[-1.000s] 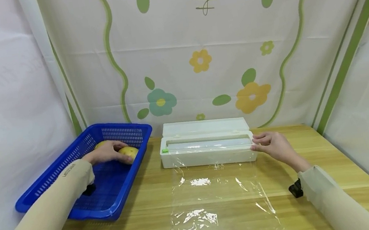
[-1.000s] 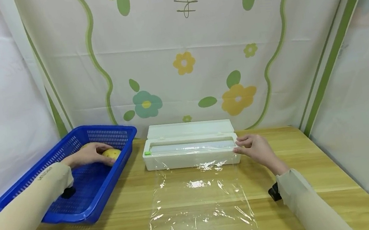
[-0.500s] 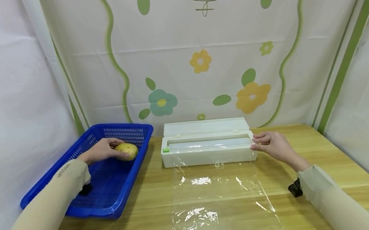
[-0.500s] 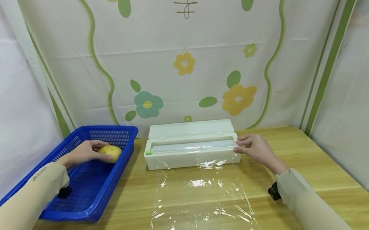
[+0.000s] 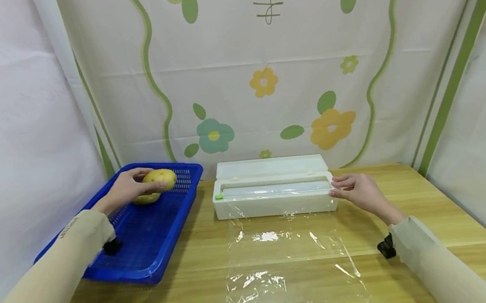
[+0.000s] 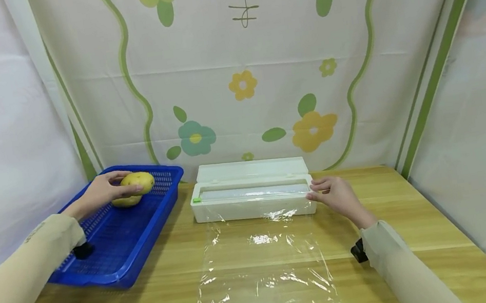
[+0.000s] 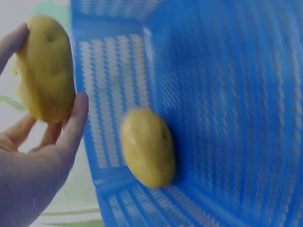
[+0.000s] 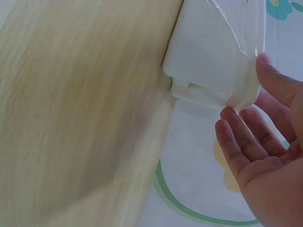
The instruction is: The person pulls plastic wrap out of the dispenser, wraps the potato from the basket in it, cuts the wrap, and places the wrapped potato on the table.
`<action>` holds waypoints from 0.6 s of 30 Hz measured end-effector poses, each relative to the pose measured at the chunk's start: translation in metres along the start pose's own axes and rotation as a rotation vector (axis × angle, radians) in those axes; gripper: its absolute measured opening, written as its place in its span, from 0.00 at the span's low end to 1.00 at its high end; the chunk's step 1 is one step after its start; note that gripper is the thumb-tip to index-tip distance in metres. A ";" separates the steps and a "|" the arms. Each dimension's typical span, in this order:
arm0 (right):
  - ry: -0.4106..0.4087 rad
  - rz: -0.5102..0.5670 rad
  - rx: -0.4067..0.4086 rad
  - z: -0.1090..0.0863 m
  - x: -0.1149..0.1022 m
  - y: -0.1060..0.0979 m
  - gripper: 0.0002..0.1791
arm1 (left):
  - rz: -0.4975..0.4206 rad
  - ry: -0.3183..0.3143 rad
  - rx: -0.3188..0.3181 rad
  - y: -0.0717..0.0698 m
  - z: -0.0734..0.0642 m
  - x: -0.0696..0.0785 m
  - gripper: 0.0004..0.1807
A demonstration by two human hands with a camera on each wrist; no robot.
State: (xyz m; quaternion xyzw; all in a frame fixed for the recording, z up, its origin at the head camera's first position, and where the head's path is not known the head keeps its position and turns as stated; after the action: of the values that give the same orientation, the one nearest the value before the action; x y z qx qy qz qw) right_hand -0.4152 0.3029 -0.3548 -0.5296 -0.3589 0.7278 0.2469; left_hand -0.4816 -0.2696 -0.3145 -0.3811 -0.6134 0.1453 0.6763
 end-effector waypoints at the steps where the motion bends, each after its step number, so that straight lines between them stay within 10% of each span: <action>1: -0.001 0.001 0.002 0.000 0.000 0.000 0.25 | -0.018 -0.003 0.011 -0.001 -0.001 0.002 0.49; 10: 0.008 0.003 -0.007 0.000 0.002 0.002 0.26 | -0.123 -0.050 0.084 -0.002 -0.018 0.025 0.53; 18: 0.008 0.015 0.001 -0.002 0.001 0.001 0.27 | -0.165 -0.023 0.166 0.010 -0.033 0.073 0.52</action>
State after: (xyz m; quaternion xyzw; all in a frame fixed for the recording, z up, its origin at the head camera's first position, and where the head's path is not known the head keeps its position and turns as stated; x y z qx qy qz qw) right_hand -0.4134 0.3040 -0.3564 -0.5350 -0.3533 0.7279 0.2431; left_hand -0.4325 -0.2257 -0.2674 -0.2703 -0.6362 0.1438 0.7082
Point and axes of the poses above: each hand's wrist, its own z-axis towards the middle knuckle, its own y-axis out of the palm, x = y × z, the point moved 10 cm from there along z, towards the middle knuckle, and after that the axes turned 9 degrees about -x, right-handed, at the moved point
